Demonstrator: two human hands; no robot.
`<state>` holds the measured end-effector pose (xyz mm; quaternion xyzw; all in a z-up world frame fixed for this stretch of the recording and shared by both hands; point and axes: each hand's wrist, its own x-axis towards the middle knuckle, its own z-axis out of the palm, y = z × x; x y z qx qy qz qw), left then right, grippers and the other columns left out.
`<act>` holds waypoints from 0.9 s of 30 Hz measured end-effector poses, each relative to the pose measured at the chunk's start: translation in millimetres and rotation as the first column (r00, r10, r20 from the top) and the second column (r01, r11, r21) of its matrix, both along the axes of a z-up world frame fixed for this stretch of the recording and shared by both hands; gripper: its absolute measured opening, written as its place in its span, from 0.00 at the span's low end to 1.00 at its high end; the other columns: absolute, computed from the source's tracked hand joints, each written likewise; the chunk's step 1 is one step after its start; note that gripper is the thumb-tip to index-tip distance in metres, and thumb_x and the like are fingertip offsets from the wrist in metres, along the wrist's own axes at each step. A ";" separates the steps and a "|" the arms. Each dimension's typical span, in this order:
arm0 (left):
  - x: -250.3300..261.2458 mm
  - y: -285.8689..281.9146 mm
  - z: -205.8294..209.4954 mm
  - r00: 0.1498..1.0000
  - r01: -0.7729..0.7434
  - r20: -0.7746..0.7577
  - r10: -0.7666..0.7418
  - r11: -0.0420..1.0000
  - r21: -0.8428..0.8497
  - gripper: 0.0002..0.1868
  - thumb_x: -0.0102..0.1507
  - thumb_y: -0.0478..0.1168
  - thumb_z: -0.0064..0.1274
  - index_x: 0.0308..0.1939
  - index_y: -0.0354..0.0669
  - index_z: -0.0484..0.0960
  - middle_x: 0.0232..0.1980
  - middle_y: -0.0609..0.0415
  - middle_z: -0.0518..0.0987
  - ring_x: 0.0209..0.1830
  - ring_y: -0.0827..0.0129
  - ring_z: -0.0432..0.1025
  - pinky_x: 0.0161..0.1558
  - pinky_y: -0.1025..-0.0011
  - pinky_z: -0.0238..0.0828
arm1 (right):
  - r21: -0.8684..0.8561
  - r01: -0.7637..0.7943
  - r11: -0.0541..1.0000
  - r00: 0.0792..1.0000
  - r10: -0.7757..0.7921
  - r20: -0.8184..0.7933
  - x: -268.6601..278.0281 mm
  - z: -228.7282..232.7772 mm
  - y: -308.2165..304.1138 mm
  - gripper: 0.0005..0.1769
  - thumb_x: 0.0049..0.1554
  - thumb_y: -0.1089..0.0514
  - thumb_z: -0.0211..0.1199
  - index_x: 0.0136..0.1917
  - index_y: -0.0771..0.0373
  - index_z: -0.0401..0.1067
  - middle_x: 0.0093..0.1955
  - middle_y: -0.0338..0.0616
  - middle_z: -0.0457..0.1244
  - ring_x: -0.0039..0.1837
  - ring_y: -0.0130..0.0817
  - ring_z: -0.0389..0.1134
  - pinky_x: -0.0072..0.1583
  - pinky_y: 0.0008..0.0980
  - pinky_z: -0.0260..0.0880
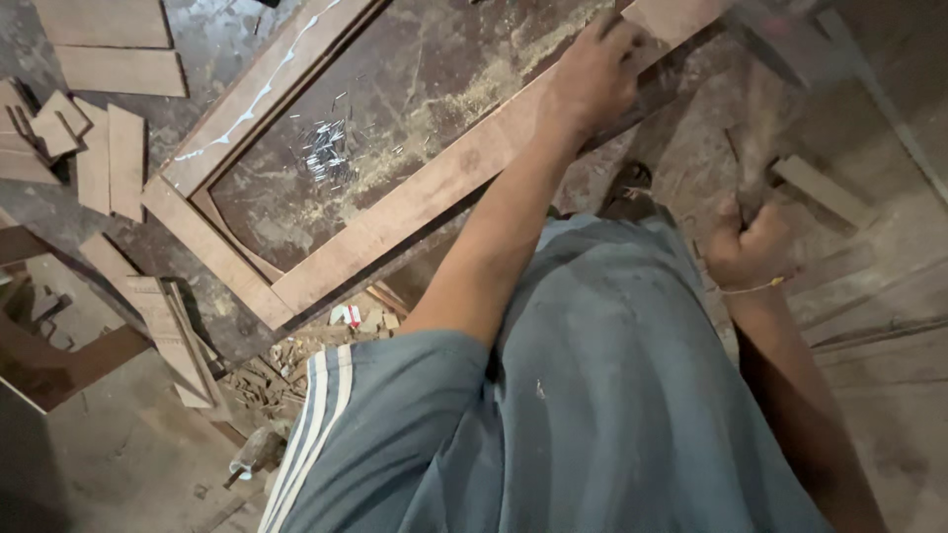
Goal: The person uses a hammer to drive nails into a wooden frame placed on a workbench. They repeatedly pick up nails and strike them into the wood to secure the frame pieces together.
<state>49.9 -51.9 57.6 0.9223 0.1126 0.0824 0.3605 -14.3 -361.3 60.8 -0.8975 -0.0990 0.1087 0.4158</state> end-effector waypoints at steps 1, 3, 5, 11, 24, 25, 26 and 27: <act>-0.3 3.3 -4.0 0.999 -0.027 -0.037 0.025 0.998 -0.056 0.13 0.62 0.35 0.53 0.50 0.50 0.78 0.57 0.47 0.76 0.55 0.47 0.73 0.53 0.54 0.72 | 0.057 -0.021 0.998 1.000 0.020 0.017 -5.9 2.9 -0.3 0.30 0.70 0.39 0.58 0.51 0.72 0.70 0.43 0.63 0.66 0.44 0.61 0.68 0.50 0.51 0.67; 6.2 6.8 -19.4 0.998 -0.064 0.019 0.065 0.996 -0.062 0.20 0.55 0.36 0.56 0.51 0.48 0.74 0.56 0.45 0.75 0.54 0.46 0.72 0.53 0.54 0.72 | -0.086 -0.111 0.990 0.993 0.113 0.021 -1.4 1.0 7.0 0.28 0.71 0.39 0.59 0.52 0.70 0.73 0.43 0.61 0.67 0.45 0.59 0.69 0.49 0.49 0.68; 8.6 10.1 -40.5 0.994 -0.080 0.067 0.085 0.994 -0.079 0.24 0.52 0.36 0.57 0.52 0.48 0.72 0.54 0.46 0.75 0.55 0.46 0.72 0.54 0.55 0.73 | -0.462 -0.236 0.855 0.970 0.238 -0.055 10.5 -7.8 22.0 0.26 0.69 0.40 0.63 0.45 0.67 0.74 0.39 0.60 0.66 0.42 0.58 0.67 0.45 0.48 0.65; 6.3 13.8 -70.4 0.979 -0.076 0.185 0.083 0.996 -0.046 0.28 0.51 0.34 0.57 0.56 0.42 0.69 0.51 0.44 0.73 0.53 0.44 0.70 0.54 0.54 0.70 | 0.105 -0.012 0.994 0.997 0.019 -0.071 5.0 8.2 10.0 0.28 0.68 0.43 0.56 0.41 0.72 0.67 0.32 0.62 0.59 0.31 0.59 0.60 0.39 0.49 0.60; 3.3 8.8 -47.6 0.972 -0.119 0.189 0.141 0.985 -0.126 0.21 0.53 0.33 0.53 0.51 0.45 0.71 0.48 0.47 0.74 0.51 0.48 0.71 0.52 0.58 0.72 | 0.047 0.164 0.985 0.876 -0.168 0.452 -3.6 -80.5 -16.9 0.28 0.67 0.45 0.58 0.33 0.67 0.65 0.30 0.52 0.58 0.32 0.48 0.55 0.39 0.48 0.59; 3.2 9.9 -50.5 0.972 -0.127 0.183 0.148 0.984 -0.124 0.20 0.53 0.33 0.53 0.50 0.46 0.71 0.48 0.48 0.74 0.51 0.48 0.72 0.52 0.58 0.72 | -0.053 0.108 0.993 0.919 -0.079 0.385 -5.8 -86.1 -16.5 0.29 0.68 0.43 0.58 0.34 0.66 0.65 0.30 0.51 0.58 0.32 0.44 0.53 0.38 0.46 0.58; 4.4 10.8 -54.6 0.968 -0.128 0.200 0.153 0.983 -0.133 0.20 0.53 0.33 0.53 0.50 0.46 0.72 0.48 0.47 0.75 0.50 0.48 0.72 0.51 0.59 0.73 | -0.148 0.042 0.988 0.951 0.006 0.308 -8.8 -88.6 -14.9 0.29 0.69 0.41 0.59 0.35 0.65 0.65 0.30 0.49 0.57 0.33 0.40 0.52 0.37 0.44 0.57; 7.4 11.6 -59.4 0.963 -0.128 0.218 0.157 0.981 -0.143 0.21 0.53 0.34 0.53 0.50 0.46 0.72 0.47 0.47 0.75 0.49 0.49 0.72 0.51 0.59 0.73 | -0.238 -0.029 0.971 0.971 0.085 0.225 -11.4 -88.5 -13.2 0.30 0.70 0.39 0.59 0.36 0.64 0.65 0.30 0.47 0.57 0.34 0.37 0.50 0.37 0.42 0.56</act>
